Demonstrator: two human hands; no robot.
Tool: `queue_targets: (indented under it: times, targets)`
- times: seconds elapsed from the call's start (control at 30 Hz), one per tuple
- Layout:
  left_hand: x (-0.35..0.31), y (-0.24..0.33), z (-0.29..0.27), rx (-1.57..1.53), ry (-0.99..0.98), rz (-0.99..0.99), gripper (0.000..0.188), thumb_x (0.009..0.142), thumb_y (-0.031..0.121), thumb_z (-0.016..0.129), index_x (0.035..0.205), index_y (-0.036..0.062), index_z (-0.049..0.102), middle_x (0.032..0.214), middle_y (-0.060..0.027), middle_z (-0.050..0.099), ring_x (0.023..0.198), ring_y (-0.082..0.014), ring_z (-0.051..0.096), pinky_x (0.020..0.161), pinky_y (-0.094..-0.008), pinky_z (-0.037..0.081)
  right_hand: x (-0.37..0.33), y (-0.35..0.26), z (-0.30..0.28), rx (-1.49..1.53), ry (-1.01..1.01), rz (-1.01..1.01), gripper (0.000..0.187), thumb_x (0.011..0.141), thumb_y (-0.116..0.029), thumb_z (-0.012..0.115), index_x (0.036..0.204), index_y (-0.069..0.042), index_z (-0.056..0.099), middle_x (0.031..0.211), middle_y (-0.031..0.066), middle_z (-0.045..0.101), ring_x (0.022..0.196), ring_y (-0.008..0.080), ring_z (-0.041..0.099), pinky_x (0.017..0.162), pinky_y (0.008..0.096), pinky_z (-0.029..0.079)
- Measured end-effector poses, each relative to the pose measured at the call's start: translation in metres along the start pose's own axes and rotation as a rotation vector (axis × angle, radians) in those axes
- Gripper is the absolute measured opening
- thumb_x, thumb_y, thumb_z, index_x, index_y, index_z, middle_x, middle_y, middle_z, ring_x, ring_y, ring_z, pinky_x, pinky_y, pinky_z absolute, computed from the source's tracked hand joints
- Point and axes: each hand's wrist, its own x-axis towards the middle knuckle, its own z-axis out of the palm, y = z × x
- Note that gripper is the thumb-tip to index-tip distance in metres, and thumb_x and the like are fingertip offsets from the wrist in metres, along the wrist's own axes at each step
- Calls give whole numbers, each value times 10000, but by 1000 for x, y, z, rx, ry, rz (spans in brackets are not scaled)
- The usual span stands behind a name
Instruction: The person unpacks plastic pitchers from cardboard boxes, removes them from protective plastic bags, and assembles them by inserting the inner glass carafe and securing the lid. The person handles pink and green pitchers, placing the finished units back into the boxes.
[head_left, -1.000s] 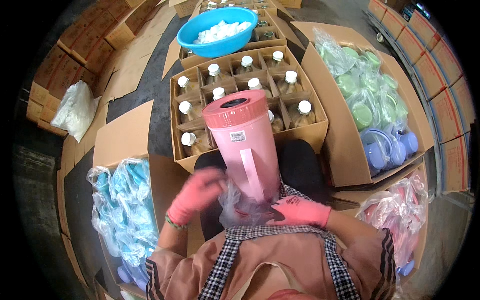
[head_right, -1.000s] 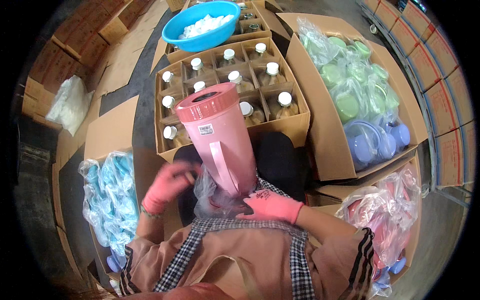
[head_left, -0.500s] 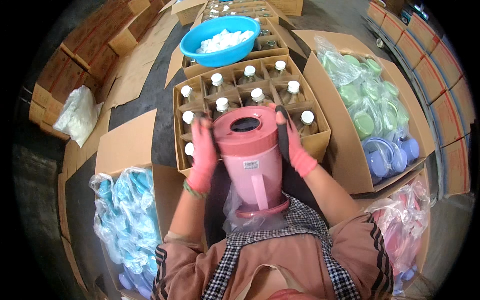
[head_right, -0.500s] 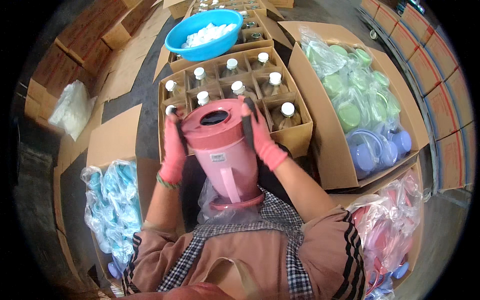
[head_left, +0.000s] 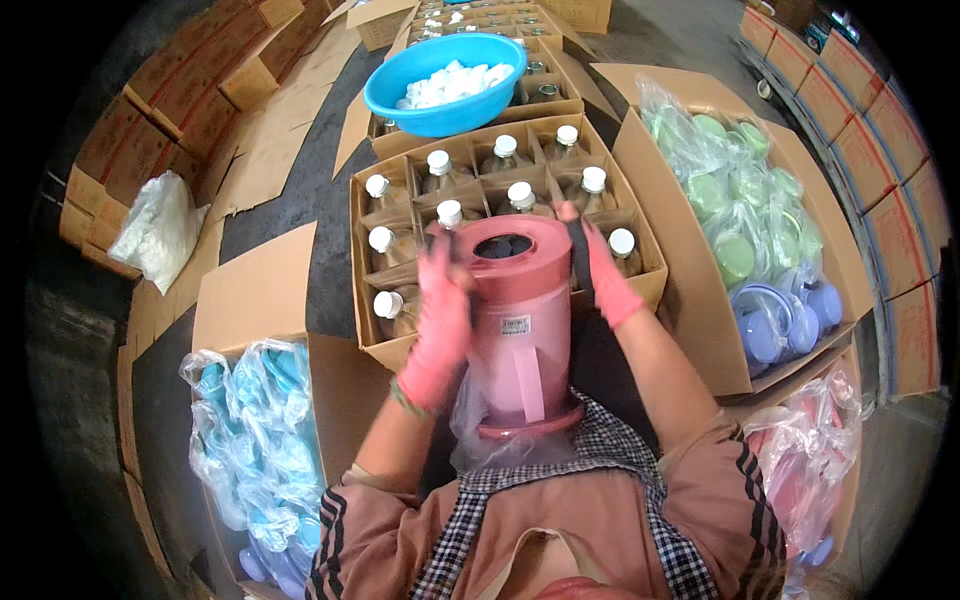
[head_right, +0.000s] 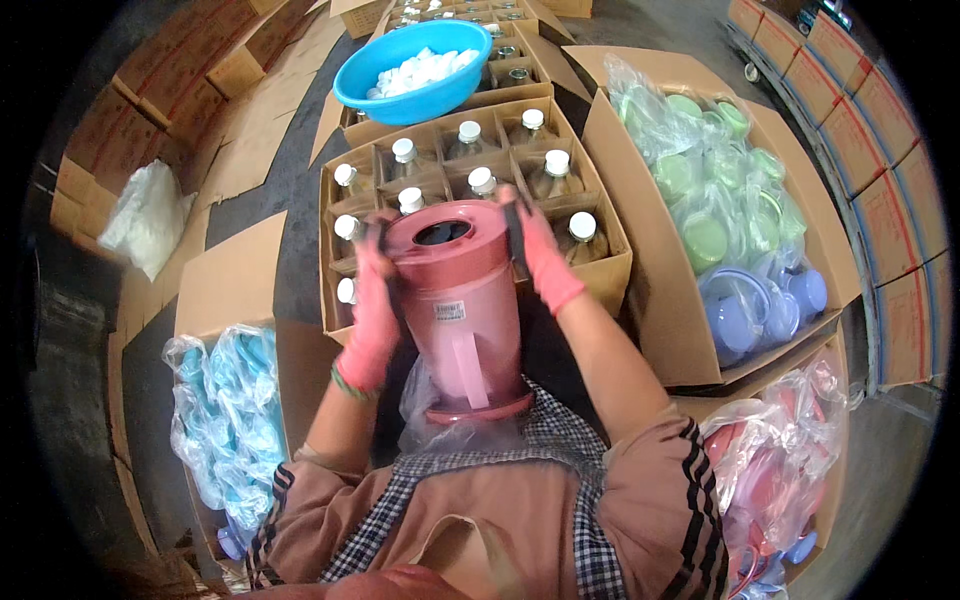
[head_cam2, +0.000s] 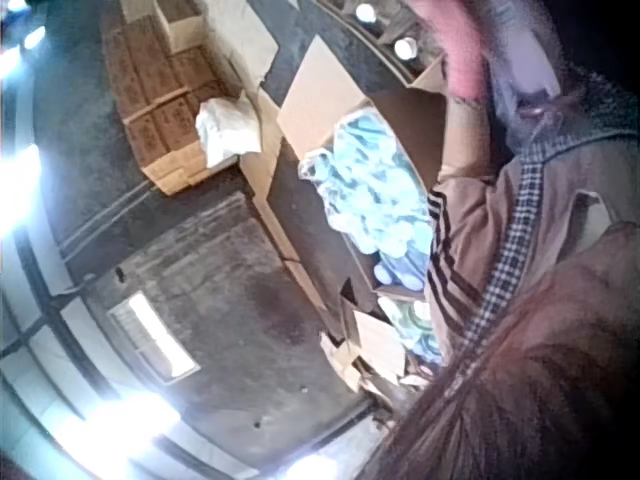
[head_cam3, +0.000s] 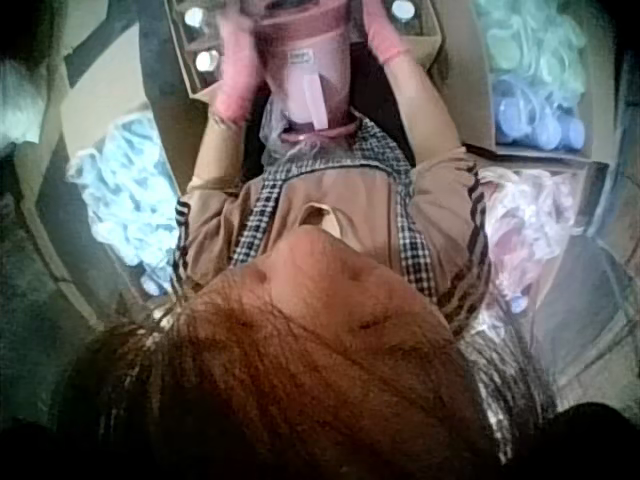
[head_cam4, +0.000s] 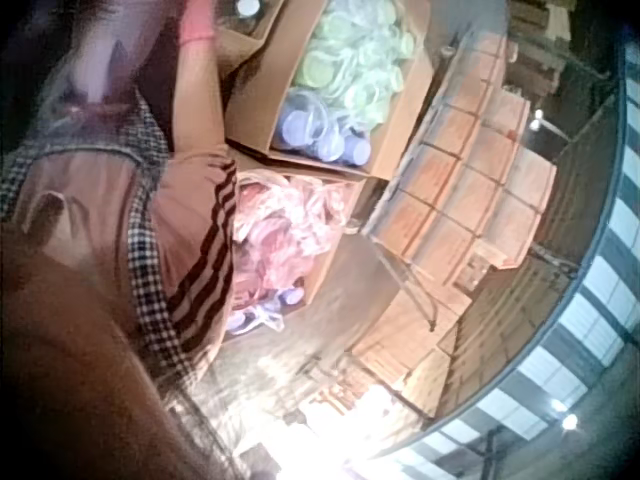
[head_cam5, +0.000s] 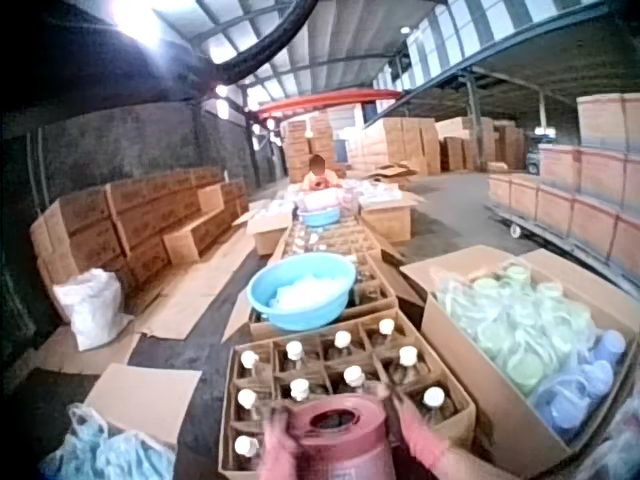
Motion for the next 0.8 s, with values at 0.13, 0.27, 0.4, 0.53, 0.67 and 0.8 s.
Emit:
queue_targets:
  times: [0.13,0.27,0.4,0.53,0.67,0.8]
  targets:
    - [9,0,-13,246,329,-30,438,862,224,382,1238,2,347,1232,-221,355,1165,-336,326,975,-376,258,-13,29,11,-126,190,-300,429,858,-303,442,1191,-33,418,1130,190,467,1119,238,414,938,322,304]
    - [-3,0,-7,98,42,24,436,823,144,389,1236,8,355,1213,-231,364,1154,-349,323,993,-398,225,-3,16,4,-153,33,-88,627,829,-468,436,1217,15,340,1136,244,439,1120,360,384,930,344,307]
    - [8,-3,-15,627,308,73,454,737,48,434,1187,7,410,1197,-268,359,1138,-400,313,992,-419,207,-15,19,15,-134,242,-219,700,801,-569,419,1193,11,408,1125,135,480,1058,201,421,912,302,323]
    - [-2,38,3,167,20,331,582,667,205,618,1168,0,406,1231,-246,329,1148,-417,300,990,-446,216,-9,-9,11,292,-188,-149,674,818,-573,364,1186,-11,416,1179,132,462,1075,215,439,925,330,343]
    - [-24,98,-7,963,-189,830,581,525,171,670,1073,43,528,1169,-134,471,1095,-377,403,928,-509,270,-58,-86,37,784,-435,-277,685,805,-588,352,1243,-63,324,1202,141,431,1102,248,430,943,410,342]
    - [-43,87,-2,182,52,188,463,571,91,702,1002,10,556,1009,-105,578,923,-217,553,809,-338,414,-95,-67,55,54,-162,-853,781,711,-548,529,1280,-76,275,1270,166,325,1128,303,379,944,421,320]
